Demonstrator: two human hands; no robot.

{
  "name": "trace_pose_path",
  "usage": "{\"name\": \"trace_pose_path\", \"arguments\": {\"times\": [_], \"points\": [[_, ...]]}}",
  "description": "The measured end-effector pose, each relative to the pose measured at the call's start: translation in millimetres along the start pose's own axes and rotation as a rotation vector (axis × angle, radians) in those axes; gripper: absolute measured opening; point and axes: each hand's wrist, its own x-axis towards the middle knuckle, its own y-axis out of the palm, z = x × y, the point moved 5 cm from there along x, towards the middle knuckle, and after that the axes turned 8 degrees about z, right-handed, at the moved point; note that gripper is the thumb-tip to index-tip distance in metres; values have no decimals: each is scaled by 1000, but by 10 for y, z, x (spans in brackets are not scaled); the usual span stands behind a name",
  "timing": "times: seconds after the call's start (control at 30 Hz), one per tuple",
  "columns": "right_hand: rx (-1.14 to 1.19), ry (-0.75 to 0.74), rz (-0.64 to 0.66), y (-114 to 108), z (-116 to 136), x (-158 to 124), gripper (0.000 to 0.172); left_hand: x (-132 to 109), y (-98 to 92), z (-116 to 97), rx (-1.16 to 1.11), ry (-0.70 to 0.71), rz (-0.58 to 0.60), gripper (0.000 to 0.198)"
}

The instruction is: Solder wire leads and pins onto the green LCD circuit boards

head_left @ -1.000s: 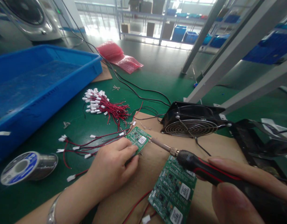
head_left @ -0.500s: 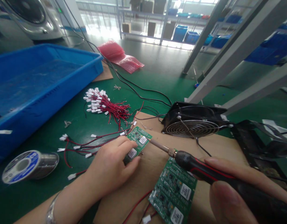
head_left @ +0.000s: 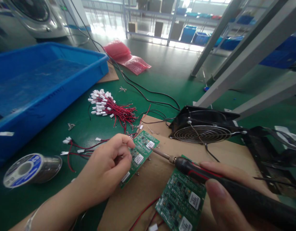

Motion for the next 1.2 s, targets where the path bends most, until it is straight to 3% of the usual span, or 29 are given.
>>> {"name": "trace_pose_path", "arguments": {"times": [0.1, 0.57, 1.2], "points": [[24, -56, 90, 42, -24, 26, 13, 21, 59, -8, -32, 39, 35, 10], [-67, -90, 157, 108, -55, 23, 13, 48, 86, 23, -57, 57, 59, 10], [-62, -123, 153, 108, -30, 59, 13, 50, 93, 25, -20, 73, 49, 9]]}}
